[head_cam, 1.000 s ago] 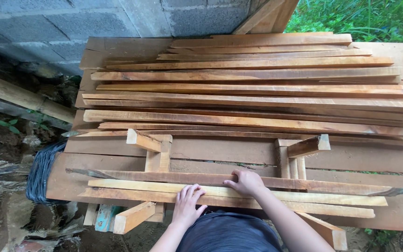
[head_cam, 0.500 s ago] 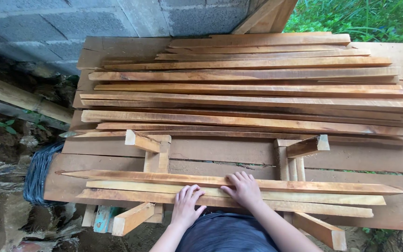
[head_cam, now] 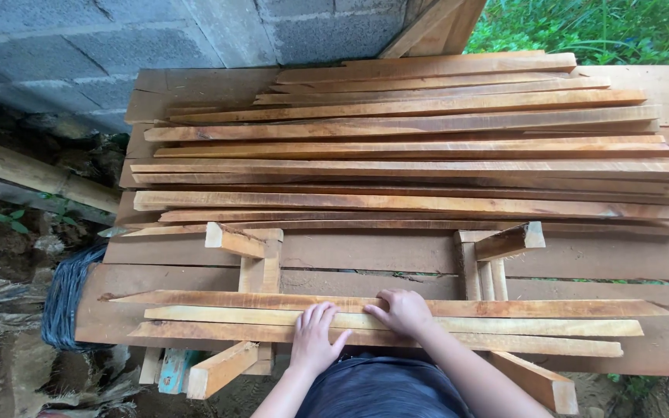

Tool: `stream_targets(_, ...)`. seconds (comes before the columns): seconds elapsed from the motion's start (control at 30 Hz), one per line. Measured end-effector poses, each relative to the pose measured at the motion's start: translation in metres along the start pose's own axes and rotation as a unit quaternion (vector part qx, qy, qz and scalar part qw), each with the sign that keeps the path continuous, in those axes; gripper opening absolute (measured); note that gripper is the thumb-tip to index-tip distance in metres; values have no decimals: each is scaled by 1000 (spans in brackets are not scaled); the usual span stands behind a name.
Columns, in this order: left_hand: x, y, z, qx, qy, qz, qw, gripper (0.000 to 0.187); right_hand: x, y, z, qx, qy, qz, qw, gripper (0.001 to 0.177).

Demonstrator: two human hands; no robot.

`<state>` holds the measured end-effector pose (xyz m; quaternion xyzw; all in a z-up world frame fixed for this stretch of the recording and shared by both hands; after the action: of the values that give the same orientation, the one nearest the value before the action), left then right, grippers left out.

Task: The person organizes a pile of wooden planks on a workbench. They untie a bundle of planks, separate them, and then stack them neatly on the bench.

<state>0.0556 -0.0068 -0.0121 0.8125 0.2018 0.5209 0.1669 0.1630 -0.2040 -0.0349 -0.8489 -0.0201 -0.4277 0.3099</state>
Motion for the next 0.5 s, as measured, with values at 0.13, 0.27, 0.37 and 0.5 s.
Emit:
stream_targets(0.13, -3, -3, 29, -38, 66, 28, 997, 58, 9, -2, 4, -40, -51, -1, 998, 58)
stream_targets(0.27, 22, 8, 61, 63, -54, 52, 995, 47, 9, 2, 13, -69, -123, 11, 990, 62)
stream_targets(0.37, 22, -4, 86, 120, -128, 46, 983, 41, 4, 8, 20, -91, -148, 43, 984, 62)
stream_targets(0.5, 10, -24, 112, 139, -147, 31, 979, 41, 10, 16, 35, -124, -135, 127, 975, 56)
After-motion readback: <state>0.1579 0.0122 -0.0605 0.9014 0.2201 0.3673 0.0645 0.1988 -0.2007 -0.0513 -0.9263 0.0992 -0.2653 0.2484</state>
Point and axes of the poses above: each hand's wrist, its own z-axis towards the middle knuckle, its own x-axis out of the back of the hand, y = z × x, the point moved 4 cm from there along z, towards the middle knuckle, and after that the axes turned 8 degrees about -y, right-handed, at the moved point
